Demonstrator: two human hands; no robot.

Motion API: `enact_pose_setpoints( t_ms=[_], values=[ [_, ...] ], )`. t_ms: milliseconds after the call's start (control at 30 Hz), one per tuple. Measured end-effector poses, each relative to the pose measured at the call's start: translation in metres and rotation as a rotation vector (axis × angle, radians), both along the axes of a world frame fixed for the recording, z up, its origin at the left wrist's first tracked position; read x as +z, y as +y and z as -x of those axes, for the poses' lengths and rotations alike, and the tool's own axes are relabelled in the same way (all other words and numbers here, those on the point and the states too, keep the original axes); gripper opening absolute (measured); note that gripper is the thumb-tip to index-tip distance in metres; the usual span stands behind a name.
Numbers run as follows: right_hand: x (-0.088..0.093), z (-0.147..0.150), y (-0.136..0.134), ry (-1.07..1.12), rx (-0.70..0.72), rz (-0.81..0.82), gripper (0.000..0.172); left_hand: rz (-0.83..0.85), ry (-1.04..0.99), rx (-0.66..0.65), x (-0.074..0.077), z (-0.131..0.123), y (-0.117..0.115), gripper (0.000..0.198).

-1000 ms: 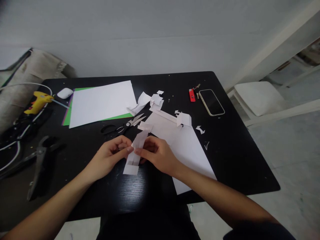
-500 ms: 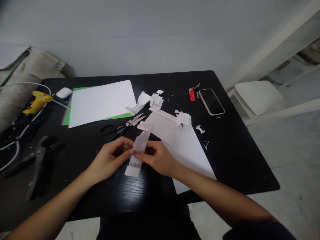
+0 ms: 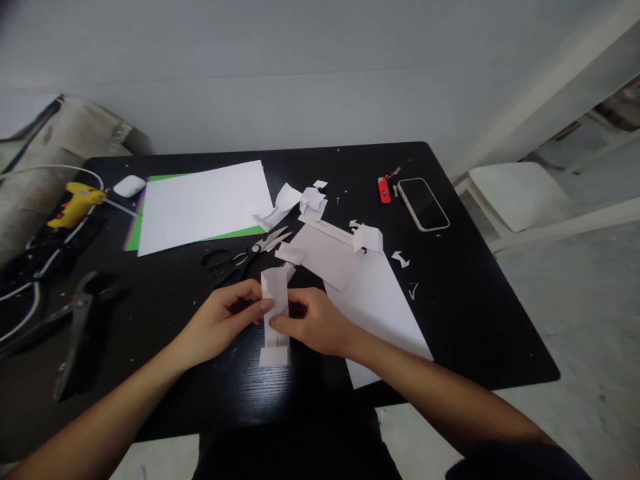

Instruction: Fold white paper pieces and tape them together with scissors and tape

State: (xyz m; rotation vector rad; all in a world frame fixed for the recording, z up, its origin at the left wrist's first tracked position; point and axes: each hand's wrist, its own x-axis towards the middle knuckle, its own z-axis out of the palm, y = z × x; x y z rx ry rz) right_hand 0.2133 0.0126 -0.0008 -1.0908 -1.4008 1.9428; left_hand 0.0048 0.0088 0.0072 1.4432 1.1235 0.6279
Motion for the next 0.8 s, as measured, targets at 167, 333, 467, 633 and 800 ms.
enact_pose_setpoints(
  t_ms=[167,333,467,633,800],
  values=[
    [-0.0024,-0.0001,-0.0034,-0.104,0.086,-0.038,0.01,-0.127,0.121,0.028,-0.0026,0.0012,-0.0003,0.038],
    [-0.0018,-0.0014,-0.0041,-0.114,0.148,-0.036,0.012,-0.163,0.143,0.111,-0.0024,0.0041,0.0001,0.046],
    [-0.0009,-0.0021,-0.0023,-0.063,0.116,0.014,0.012,-0.157,0.117,0.19,0.0002,0.0055,0.0021,0.046],
    [-0.0039,-0.0011,-0.001,0.05,0.074,0.141,0.02,-0.155,0.047,0.285,0.0014,0.0068,0.0048,0.029],
    [-0.004,-0.0006,0.0022,0.004,-0.019,0.17,0.021,-0.187,-0.062,0.274,-0.0016,0.0069,0.0018,0.045]
  ],
)
